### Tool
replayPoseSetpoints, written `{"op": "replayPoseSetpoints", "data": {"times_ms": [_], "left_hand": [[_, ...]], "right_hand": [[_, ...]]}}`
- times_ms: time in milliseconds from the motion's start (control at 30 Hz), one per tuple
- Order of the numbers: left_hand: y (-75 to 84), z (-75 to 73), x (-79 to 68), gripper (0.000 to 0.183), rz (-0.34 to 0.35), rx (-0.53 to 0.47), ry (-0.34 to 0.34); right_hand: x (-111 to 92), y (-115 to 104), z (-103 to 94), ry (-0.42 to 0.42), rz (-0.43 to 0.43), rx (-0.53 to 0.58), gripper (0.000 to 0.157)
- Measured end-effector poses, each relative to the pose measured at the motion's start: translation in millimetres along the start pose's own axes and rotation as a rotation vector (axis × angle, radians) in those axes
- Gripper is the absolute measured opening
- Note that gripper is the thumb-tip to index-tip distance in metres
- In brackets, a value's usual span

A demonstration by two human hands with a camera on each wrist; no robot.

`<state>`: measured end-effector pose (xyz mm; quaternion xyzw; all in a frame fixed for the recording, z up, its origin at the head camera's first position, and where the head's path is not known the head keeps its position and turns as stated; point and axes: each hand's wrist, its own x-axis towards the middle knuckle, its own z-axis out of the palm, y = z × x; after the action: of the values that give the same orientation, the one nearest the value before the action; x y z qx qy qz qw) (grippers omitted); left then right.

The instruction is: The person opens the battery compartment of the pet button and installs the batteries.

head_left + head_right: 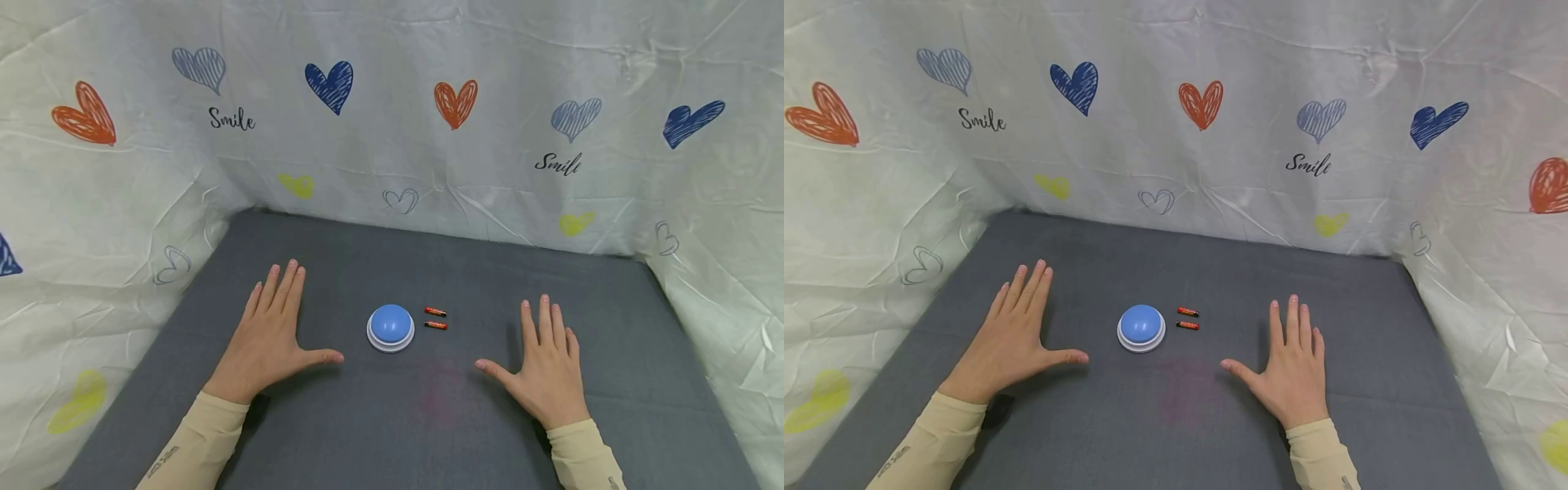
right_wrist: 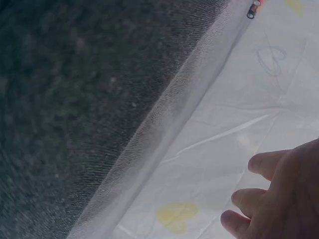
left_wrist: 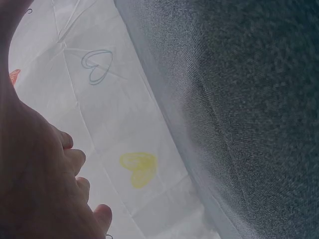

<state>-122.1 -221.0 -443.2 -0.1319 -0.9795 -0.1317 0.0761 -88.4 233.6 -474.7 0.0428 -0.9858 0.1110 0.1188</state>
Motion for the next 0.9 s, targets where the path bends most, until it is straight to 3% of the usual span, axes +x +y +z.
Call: {"op": "replayPoseSetpoints", "data": {"times_ms": [433,900], "left_hand": [[7.1,1.7,1.4,0.154,0.065,0.006,0.015],[58.0,15.3,15.6,0.161,0.143,0.002,-0.078]], "right_hand": [[13.5,-20.7,-4.5,0.009,-0.039,0.028,0.130],[24.7,-74.8,9.0,-0.071,-0.125,0.046,0.132]]}}
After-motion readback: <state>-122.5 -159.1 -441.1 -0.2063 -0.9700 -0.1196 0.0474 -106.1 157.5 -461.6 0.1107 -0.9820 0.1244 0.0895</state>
